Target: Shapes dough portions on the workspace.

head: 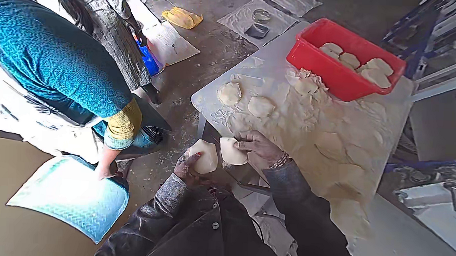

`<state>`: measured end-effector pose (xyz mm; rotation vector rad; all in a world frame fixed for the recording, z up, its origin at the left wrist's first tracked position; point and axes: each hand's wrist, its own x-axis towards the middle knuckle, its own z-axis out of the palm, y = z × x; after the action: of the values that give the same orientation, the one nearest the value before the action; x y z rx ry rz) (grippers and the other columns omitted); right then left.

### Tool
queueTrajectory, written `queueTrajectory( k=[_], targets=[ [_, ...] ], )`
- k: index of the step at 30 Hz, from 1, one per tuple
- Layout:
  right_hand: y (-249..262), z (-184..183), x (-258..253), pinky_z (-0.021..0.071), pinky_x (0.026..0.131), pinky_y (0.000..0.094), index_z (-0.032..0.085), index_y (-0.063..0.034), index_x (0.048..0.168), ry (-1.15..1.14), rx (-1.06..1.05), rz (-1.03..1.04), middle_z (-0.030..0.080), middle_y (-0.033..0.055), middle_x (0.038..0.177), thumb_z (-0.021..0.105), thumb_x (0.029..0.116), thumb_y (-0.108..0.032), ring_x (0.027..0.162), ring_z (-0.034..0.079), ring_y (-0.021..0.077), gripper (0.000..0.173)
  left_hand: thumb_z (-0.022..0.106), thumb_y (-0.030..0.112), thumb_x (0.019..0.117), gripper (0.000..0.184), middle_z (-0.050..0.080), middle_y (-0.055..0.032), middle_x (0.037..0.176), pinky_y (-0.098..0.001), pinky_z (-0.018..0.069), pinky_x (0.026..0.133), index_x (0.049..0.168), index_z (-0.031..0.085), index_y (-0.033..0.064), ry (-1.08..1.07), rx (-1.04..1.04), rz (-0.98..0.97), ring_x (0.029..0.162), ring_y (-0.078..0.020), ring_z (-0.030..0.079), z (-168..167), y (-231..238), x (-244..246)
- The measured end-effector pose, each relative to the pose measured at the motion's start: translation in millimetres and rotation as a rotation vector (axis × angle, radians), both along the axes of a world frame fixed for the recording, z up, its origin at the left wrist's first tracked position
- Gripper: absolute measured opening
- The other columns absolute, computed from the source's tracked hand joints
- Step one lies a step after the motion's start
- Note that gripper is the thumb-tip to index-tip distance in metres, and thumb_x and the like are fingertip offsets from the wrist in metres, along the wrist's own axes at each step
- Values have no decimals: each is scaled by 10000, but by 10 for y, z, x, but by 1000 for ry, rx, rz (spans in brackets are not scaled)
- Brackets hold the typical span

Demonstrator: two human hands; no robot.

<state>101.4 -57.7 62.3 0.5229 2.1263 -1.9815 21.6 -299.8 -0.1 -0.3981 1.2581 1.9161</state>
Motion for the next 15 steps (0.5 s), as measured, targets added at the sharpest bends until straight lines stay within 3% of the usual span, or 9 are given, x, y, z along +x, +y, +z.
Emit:
queueTrajectory(
  k=[1,3,5,6,7,9,11,13,15],
  targets=[
    [165,44,38,593,744,260,677,-34,1003,18,37,-78,713,-12,855,595,982,-56,774,691,63,88,512,33,1022,295,688,-135,1007,-380,608,737,1314,500,-5,5,-6,-10,848,-209,705,-17,-29,16],
    [524,50,148,602,753,304,671,-2,1054,153,32,-455,706,44,886,555,1007,-44,775,691,112,132,508,48,1023,301,694,-147,1000,-383,615,693,1320,505,1,16,-19,-17,830,-222,713,-43,-25,44],
    [846,-29,244,591,781,308,621,-14,1177,344,-121,-925,677,63,996,519,1043,-82,847,680,135,181,498,62,1026,316,692,-160,1013,-394,617,674,1338,494,6,21,-10,-27,829,-236,715,-84,35,88],
    [949,-55,317,599,825,330,561,-5,1279,389,-193,-1051,654,97,1099,494,1061,-105,932,689,175,249,492,62,1026,330,687,-162,1027,-395,616,690,1351,482,8,23,-5,-31,841,-237,712,-92,80,126],
    [977,-86,398,606,825,334,525,6,1322,373,-213,-1113,668,119,1110,470,1077,-119,942,712,193,281,488,60,1026,338,681,-160,1040,-393,613,716,1360,473,7,27,-2,-34,859,-233,708,-87,126,174],
    [859,-165,567,607,778,330,550,38,1283,248,-174,-1078,720,137,1012,470,1081,-110,868,731,196,263,496,53,1015,345,681,-152,1039,-381,612,737,1356,477,1,50,-2,-46,867,-219,707,-67,248,263],
    [640,-281,733,601,733,306,601,49,1225,105,-138,-917,735,130,976,505,1067,-97,819,727,175,236,496,58,1009,349,679,-149,1033,-382,609,719,1354,476,4,60,-9,-82,857,-219,702,-56,376,351],
    [420,-408,867,595,730,306,602,46,1232,-1,-147,-738,729,122,1015,507,1075,-137,836,720,166,259,507,89,1013,340,686,-147,1017,-371,607,681,1343,489,12,69,-29,-142,833,-217,705,-34,510,459],
    [237,-495,964,580,803,329,577,39,1296,-53,-186,-575,709,128,1124,454,1097,-225,951,703,174,353,517,108,1018,337,686,-148,1022,-371,605,693,1341,499,13,69,-57,-208,843,-215,702,12,651,569]
  ],
)
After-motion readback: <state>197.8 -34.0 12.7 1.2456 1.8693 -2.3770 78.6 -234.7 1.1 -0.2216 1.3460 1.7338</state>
